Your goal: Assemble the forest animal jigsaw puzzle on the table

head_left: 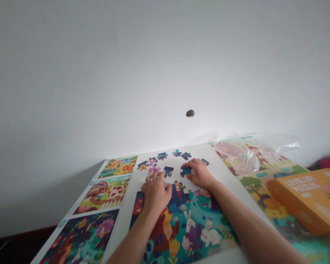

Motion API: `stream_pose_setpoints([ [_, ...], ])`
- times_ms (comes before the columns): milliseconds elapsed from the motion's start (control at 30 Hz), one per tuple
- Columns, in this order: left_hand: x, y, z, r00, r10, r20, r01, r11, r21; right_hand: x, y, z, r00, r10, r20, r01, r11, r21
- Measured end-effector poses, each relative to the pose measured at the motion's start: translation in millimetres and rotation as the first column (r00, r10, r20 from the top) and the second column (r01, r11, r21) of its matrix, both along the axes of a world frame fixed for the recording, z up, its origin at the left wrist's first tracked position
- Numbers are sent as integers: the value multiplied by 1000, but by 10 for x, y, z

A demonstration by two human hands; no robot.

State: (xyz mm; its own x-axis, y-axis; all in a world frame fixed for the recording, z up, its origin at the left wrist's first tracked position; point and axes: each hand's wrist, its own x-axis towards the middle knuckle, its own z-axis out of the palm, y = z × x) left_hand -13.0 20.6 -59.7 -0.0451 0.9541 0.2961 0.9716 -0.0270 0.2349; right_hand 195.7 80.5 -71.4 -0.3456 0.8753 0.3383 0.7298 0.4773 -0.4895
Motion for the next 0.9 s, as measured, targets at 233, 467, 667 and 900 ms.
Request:
stream_pose_setpoints([
  [233, -2, -2, -9, 1000, -23, 2, 23, 1000, 0, -1, -11, 26, 1000, 8, -22, -8, 1000, 1],
  [467, -9, -3, -5, 999, -33, 6, 33, 999, 20, 4, -22, 39, 1000, 8, -14, -8, 1000, 0],
  [667, -19, 29, -30, 1000, -5, -9, 5, 999, 36, 11, -16, 17, 1000, 2, -10, -2, 1000, 6],
  [900, -30, 45, -36, 1000, 26, 11, -26, 999, 34, 14, -17, 15, 1000, 8, -20, -8, 1000, 8],
])
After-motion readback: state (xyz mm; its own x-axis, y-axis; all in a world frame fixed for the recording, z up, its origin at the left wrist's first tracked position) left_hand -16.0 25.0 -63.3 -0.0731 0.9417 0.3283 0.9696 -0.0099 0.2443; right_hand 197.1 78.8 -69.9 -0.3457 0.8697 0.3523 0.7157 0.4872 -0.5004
